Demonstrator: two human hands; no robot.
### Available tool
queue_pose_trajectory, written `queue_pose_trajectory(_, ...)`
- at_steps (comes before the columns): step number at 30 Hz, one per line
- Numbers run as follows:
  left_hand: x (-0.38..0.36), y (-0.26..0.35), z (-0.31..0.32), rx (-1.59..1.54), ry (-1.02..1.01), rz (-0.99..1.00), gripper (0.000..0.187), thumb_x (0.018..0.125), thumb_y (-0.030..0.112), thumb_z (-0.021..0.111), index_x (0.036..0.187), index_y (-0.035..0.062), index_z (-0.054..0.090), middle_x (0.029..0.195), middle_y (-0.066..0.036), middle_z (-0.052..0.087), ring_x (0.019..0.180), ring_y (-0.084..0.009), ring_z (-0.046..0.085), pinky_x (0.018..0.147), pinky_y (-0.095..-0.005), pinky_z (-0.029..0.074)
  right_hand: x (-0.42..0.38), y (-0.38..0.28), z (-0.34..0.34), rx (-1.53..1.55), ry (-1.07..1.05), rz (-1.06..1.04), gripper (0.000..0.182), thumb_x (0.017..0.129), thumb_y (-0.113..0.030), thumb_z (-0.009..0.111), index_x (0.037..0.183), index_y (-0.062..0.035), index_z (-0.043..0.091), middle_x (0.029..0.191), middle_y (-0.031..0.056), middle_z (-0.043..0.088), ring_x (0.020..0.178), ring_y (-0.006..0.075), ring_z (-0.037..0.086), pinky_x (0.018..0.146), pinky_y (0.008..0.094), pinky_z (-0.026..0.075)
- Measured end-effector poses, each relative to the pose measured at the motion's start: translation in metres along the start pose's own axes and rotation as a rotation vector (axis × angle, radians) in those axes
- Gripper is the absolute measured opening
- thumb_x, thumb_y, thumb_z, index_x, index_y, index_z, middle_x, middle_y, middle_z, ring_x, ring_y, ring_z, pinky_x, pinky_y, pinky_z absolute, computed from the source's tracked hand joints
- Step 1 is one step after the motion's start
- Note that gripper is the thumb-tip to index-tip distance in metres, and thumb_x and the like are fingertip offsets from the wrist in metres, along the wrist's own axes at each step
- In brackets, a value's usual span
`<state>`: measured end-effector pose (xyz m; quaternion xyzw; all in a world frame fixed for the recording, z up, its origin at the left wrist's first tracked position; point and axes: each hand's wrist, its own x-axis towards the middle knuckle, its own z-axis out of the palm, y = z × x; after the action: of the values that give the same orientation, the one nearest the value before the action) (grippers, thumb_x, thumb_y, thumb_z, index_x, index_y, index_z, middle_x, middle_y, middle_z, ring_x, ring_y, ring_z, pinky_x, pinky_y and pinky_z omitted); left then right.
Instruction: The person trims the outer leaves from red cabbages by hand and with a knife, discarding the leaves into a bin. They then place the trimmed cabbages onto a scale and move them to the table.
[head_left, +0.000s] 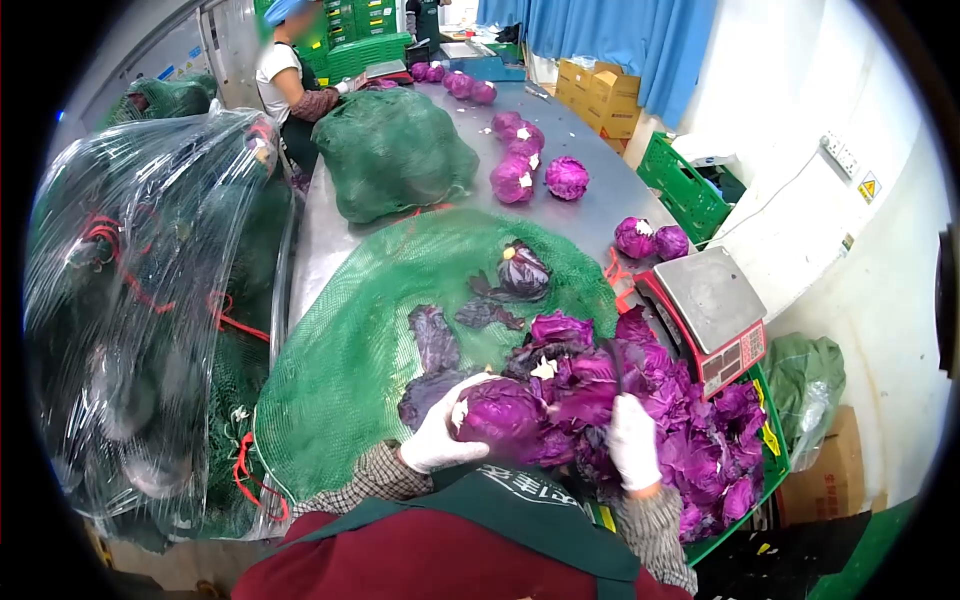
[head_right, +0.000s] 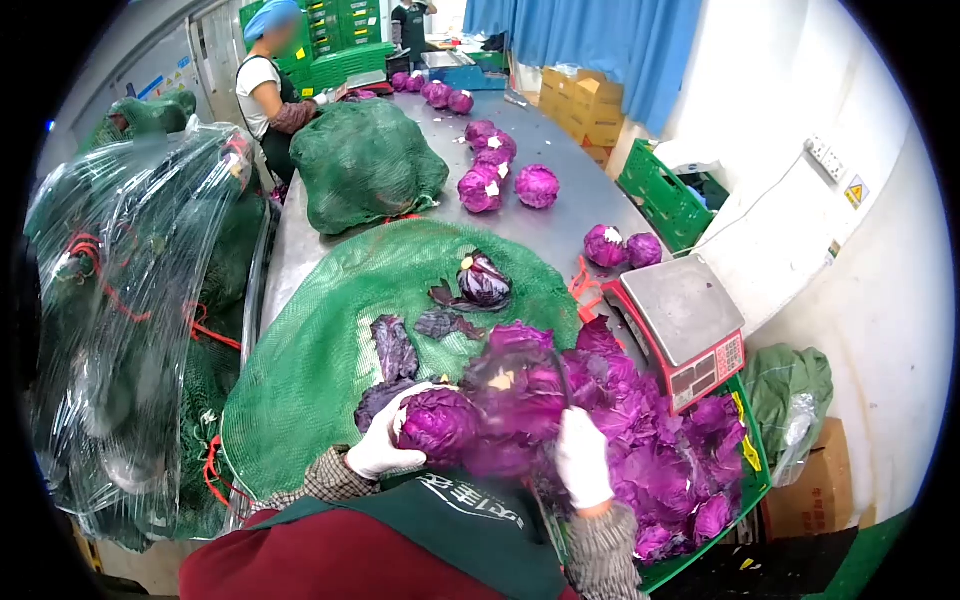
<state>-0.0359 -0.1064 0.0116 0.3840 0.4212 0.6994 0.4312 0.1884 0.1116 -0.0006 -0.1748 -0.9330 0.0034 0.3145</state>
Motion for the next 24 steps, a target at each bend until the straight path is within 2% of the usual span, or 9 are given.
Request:
queue_pose_trajectory(1,0.007,0.008,0.003,-0.048,-0.058,-0.008,0.103,0.066,0.017,0.087,0.148,0.0022,0.027,0.146,-0.015,0.04,0.135,-0.026,0.041,0.113,-0.0425,0.032,-0.002,0.001,-0.03,-0.021,-0.002,0.114,0.009,0.085,0.003,0.052,0.092,0.0033,0.058,0.08,0.0204,0.059,0.071,0.0395,0.06,0.062,0.0465,0.05)
queue_pose_trajectory(2,0.017,0.016,0.007,-0.094,-0.124,-0.016,0.102,0.067,0.015,0.086,0.149,0.0026,0.026,0.147,-0.014,0.039,0.135,-0.0244,0.04,0.113,-0.0414,0.032,-0.006,0.003,-0.059,0.234,-0.065,0.533,0.02,0.078,0.008,0.054,0.097,0.0028,0.058,0.08,0.021,0.057,0.069,0.0388,0.059,0.06,0.0479,0.049)
queue_pose_trajectory(3,0.029,0.021,0.012,-0.187,-0.171,-0.016,0.104,0.067,0.017,0.087,0.149,0.0025,0.026,0.147,-0.013,0.04,0.135,-0.0243,0.04,0.113,-0.0418,0.031,-0.035,0.033,-0.064,-0.188,0.049,0.188,0.022,0.082,0.008,0.052,0.102,0.0029,0.056,0.083,0.0222,0.058,0.071,0.0386,0.059,0.06,0.0472,0.049)
queue_pose_trajectory(6,0.057,0.033,0.026,-0.274,-0.231,-0.096,0.102,0.066,0.018,0.087,0.148,0.0017,0.028,0.145,-0.012,0.043,0.133,-0.0224,0.043,0.112,-0.0405,0.034,-0.072,0.061,-0.123,-0.003,-0.045,0.641,0.028,0.099,-0.021,0.047,0.108,0.0019,0.06,0.077,0.0242,0.063,0.068,0.0419,0.061,0.06,0.0473,0.046)
queue_pose_trajectory(8,0.075,0.036,0.035,-0.186,-0.246,-0.198,0.095,0.068,0.012,0.085,0.146,0.0013,0.031,0.143,-0.011,0.045,0.131,-0.0209,0.045,0.111,-0.0388,0.035,-0.076,0.056,-0.141,-0.125,-0.16,0.815,0.032,0.096,-0.024,0.054,0.117,-0.0002,0.059,0.079,0.024,0.065,0.066,0.043,0.061,0.061,0.0454,0.05)
queue_pose_trajectory(10,0.09,0.026,0.048,-0.131,-0.277,-0.257,0.085,0.074,0.006,0.079,0.145,0.001,0.033,0.142,-0.009,0.046,0.129,-0.0197,0.046,0.11,-0.0366,0.037,-0.044,0.032,-0.142,0.173,0.036,0.676,0.038,0.088,-0.015,0.066,0.121,0.0025,0.059,0.088,0.0179,0.069,0.079,0.0276,0.069,0.073,0.0376,0.054)
queue_pose_trajectory(11,0.095,0.024,0.056,-0.057,-0.293,-0.294,0.083,0.075,0.005,0.079,0.145,0.0011,0.034,0.141,-0.009,0.047,0.128,-0.019,0.046,0.109,-0.0361,0.037,-0.02,0.007,-0.151,0.475,-0.12,0.962,0.038,0.085,-0.011,0.068,0.119,0.0039,0.06,0.098,0.0163,0.069,0.091,0.0222,0.068,0.08,0.0348,0.053)
queue_pose_trajectory(15,0.11,0.015,0.092,0.069,-0.353,-0.373,0.075,0.076,0.003,0.078,0.141,0.0007,0.041,0.131,-0.005,0.053,0.117,-0.0148,0.052,0.102,-0.0319,0.042,0.019,-0.031,-0.123,0.567,0.04,0.311,0.043,0.08,-0.006,0.073,0.121,-0.0037,0.061,0.113,0.0135,0.06,0.104,0.0273,0.06,0.087,0.0333,0.05)
queue_pose_trajectory(24,0.137,0.018,0.125,0.22,-0.38,-0.478,0.082,0.071,-0.004,0.08,0.142,-0.0022,0.04,0.123,-0.001,0.055,0.107,-0.0101,0.052,0.097,-0.0275,0.043,-0.001,0.007,-0.13,0.643,-0.07,0.399,0.035,0.08,-0.01,0.076,0.109,-0.0011,0.059,0.095,0.0107,0.058,0.081,0.0219,0.061,0.07,0.0301,0.051)
